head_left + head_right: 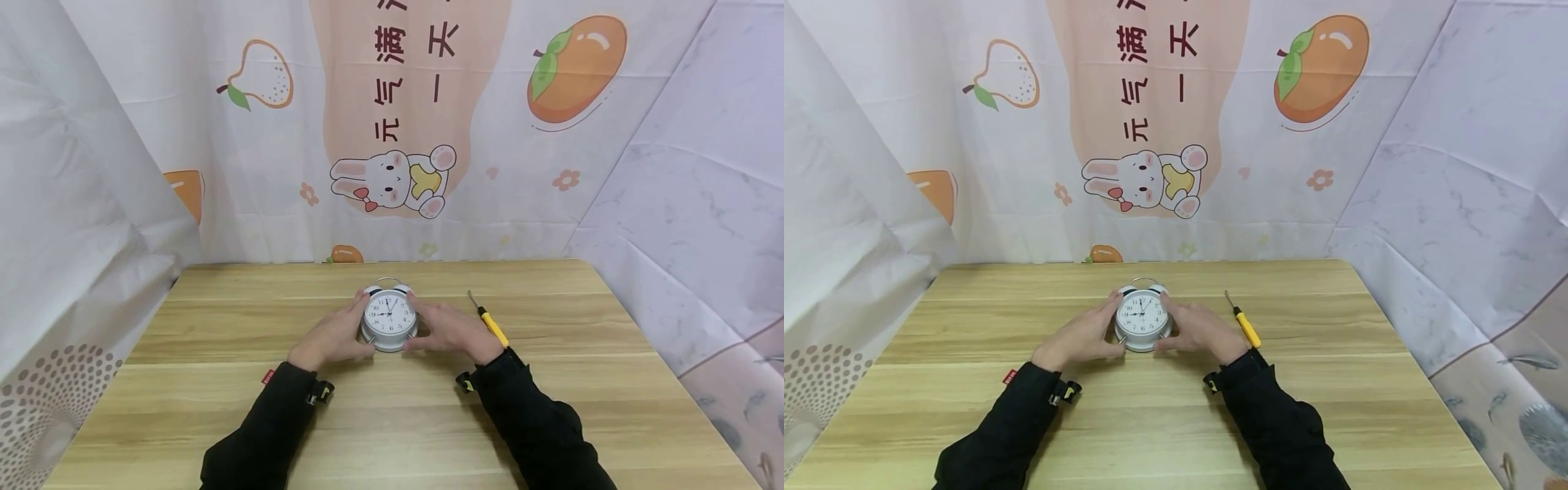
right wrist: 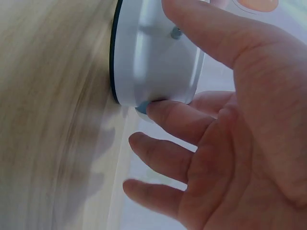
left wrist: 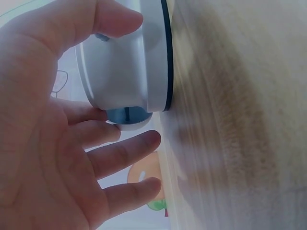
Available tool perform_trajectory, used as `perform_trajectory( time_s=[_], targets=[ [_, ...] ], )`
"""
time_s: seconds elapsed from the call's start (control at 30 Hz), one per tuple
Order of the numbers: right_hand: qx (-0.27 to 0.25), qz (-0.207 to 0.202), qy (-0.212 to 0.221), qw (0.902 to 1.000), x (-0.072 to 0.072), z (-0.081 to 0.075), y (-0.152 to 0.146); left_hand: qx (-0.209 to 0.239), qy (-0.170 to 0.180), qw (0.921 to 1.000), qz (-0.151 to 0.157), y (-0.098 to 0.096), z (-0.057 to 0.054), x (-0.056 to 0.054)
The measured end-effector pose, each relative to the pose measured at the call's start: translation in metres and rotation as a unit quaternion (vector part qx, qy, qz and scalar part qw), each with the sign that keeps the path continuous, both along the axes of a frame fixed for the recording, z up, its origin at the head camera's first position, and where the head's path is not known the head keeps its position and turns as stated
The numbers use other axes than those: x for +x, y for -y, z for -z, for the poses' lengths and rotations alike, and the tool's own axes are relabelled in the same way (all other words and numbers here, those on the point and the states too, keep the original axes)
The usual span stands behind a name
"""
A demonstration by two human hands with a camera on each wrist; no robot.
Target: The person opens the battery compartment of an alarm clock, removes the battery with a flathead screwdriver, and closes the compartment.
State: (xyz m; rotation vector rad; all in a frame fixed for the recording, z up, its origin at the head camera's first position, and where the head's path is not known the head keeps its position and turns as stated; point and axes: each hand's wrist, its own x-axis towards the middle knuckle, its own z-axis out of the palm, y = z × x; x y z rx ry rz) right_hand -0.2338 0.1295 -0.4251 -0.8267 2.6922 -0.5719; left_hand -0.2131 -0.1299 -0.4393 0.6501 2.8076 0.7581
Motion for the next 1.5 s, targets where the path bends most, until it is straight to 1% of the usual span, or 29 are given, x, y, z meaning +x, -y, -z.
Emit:
perform_trajectory(
  time_s=[0.17,0.3,0.43,0.53,0.9,1.07,1.13,1.27,1.4,1.5],
  targets=[
    [-0.017,0.014,0.020,0.9996,0.0004,0.0005,0.0003,-0.005,0.002,1.0000,0.000,-0.0009,0.0005,-0.0009],
    [-0.018,0.019,0.024,0.9994,-0.0005,0.0006,0.0004,-0.006,-0.004,1.0000,0.003,-0.0008,0.0004,-0.0015],
    [-0.015,0.018,0.022,0.9995,-0.0016,0.0014,-0.0002,-0.010,-0.012,0.9998,0.008,-0.0004,0.0009,-0.0026],
    [-0.017,0.018,0.027,0.9993,-0.0020,0.0022,-0.0008,-0.003,-0.018,0.9998,0.012,0.0000,0.0006,-0.0023],
    [-0.027,0.013,0.036,0.9989,-0.0022,0.0040,-0.0012,-0.008,-0.021,0.9996,0.015,0.0013,-0.0027,0.0006],
    [-0.025,0.008,0.040,0.9988,-0.0007,0.0022,0.0002,-0.012,-0.015,0.9997,0.016,0.0026,-0.0025,0.0003],
    [-0.028,0.007,0.044,0.9986,0.0002,0.0016,0.0003,-0.006,-0.008,0.9998,0.016,0.0036,-0.0028,0.0003],
    [-0.044,0.007,0.053,0.9976,0.0006,-0.0001,0.0002,0.015,-0.002,0.9998,0.016,0.0053,-0.0067,0.0002],
    [-0.053,0.004,0.055,0.9971,0.0007,-0.0005,0.0006,0.020,0.003,0.9996,0.021,0.0060,-0.0081,-0.0009],
    [-0.049,0.005,0.054,0.9973,0.0013,0.0001,0.0002,0.023,0.011,0.9993,0.026,0.0063,-0.0076,-0.0006]
  ],
)
